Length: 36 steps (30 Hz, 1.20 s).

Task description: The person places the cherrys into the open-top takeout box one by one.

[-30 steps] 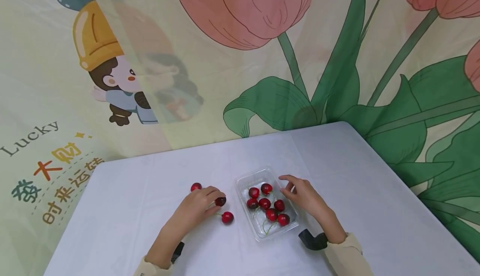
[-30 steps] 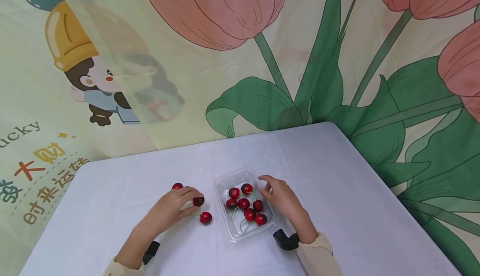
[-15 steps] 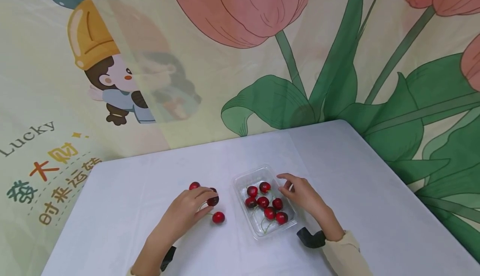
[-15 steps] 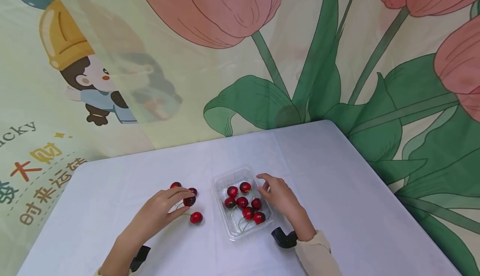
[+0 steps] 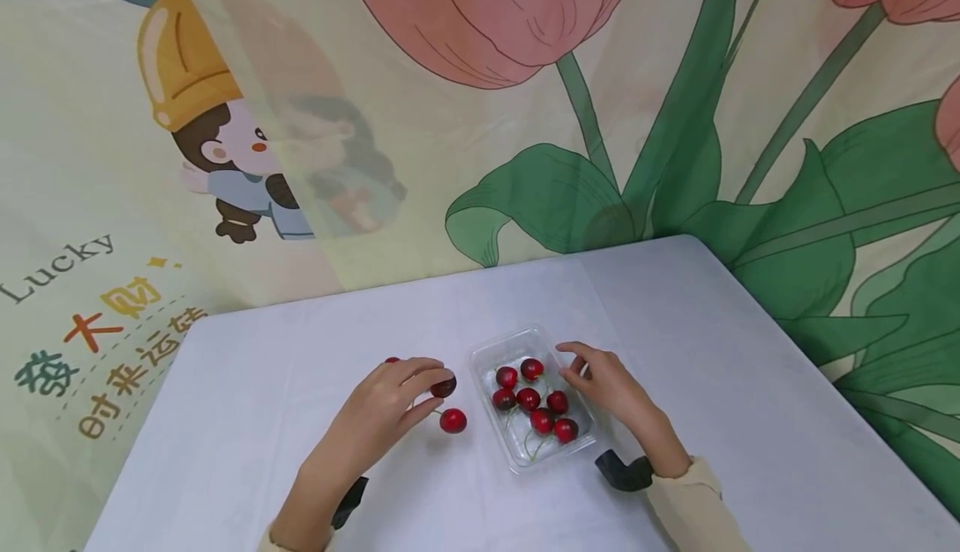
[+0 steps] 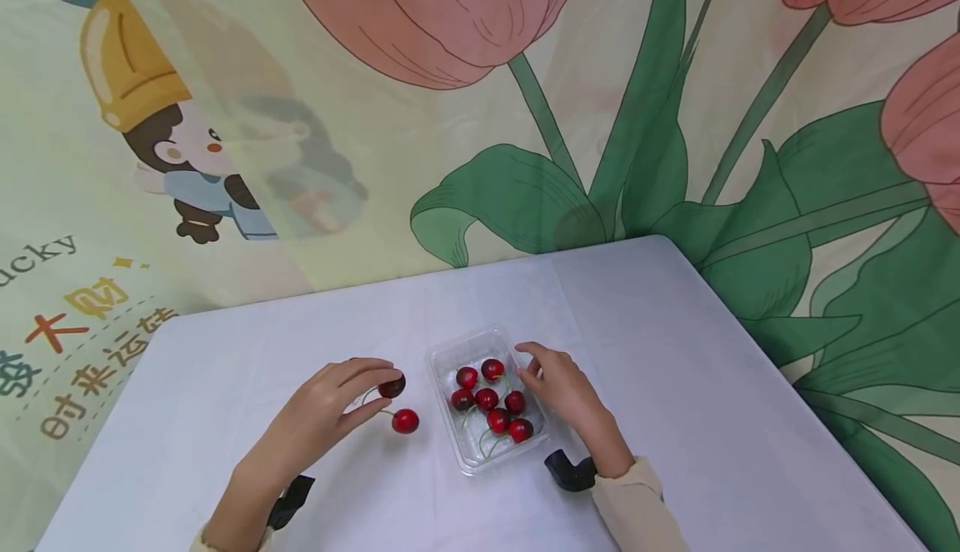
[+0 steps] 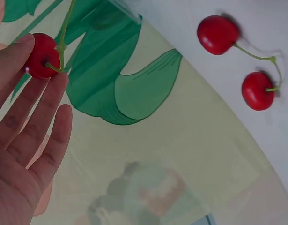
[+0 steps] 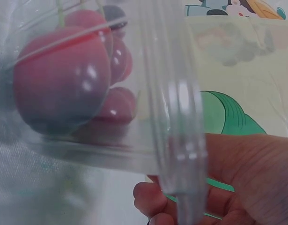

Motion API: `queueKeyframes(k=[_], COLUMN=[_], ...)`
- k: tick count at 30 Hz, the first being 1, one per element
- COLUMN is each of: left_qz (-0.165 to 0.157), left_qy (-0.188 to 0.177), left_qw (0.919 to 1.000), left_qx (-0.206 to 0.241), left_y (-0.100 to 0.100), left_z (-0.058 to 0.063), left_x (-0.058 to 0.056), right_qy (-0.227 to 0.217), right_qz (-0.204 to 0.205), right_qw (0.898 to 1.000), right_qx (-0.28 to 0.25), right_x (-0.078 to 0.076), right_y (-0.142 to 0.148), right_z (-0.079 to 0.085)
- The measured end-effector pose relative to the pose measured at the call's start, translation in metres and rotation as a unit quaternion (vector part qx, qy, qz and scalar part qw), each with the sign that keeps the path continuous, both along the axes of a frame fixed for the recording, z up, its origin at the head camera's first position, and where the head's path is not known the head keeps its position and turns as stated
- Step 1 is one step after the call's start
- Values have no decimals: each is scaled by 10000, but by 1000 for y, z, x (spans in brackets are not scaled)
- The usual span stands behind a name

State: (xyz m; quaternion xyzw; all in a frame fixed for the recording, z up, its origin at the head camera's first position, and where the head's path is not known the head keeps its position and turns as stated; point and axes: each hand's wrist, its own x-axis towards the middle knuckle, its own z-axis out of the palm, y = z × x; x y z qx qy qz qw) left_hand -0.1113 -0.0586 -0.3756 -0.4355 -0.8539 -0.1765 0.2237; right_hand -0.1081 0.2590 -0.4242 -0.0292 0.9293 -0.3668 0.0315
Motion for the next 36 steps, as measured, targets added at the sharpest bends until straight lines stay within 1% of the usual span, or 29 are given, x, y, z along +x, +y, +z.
queueKeyframes(k=[6, 11, 19, 25, 29, 33, 36], left_qz=[-103, -317, -568, -754, -888, -1008, -1050], left_qy=[-10, 85, 95, -105, -157, -229, -381], left_qw=[9999, 9992, 9981, 9970, 9959, 9944, 9932], left_qx=[80, 214, 205, 159, -7, -206, -319], left_y=[10, 17, 33, 51, 62, 71, 77], left_z=[6, 9, 11, 12, 10, 4, 0], left_x=[0, 1, 5, 6, 5, 1, -1], right_qy=[17, 5, -17, 20, 13, 21, 77], right_qz=[10, -10, -35, -12, 6, 32, 100], right_qw=[10000, 10000, 10000, 10000, 10000, 10000, 9999], right_qx=[-6, 18, 30, 40, 13, -20, -24], right_x=[-1, -1, -2, -2, -2, -1, -1], right_y=[0, 0, 1, 1, 0, 1, 1], right_z=[0, 1, 1, 0, 0, -1, -1])
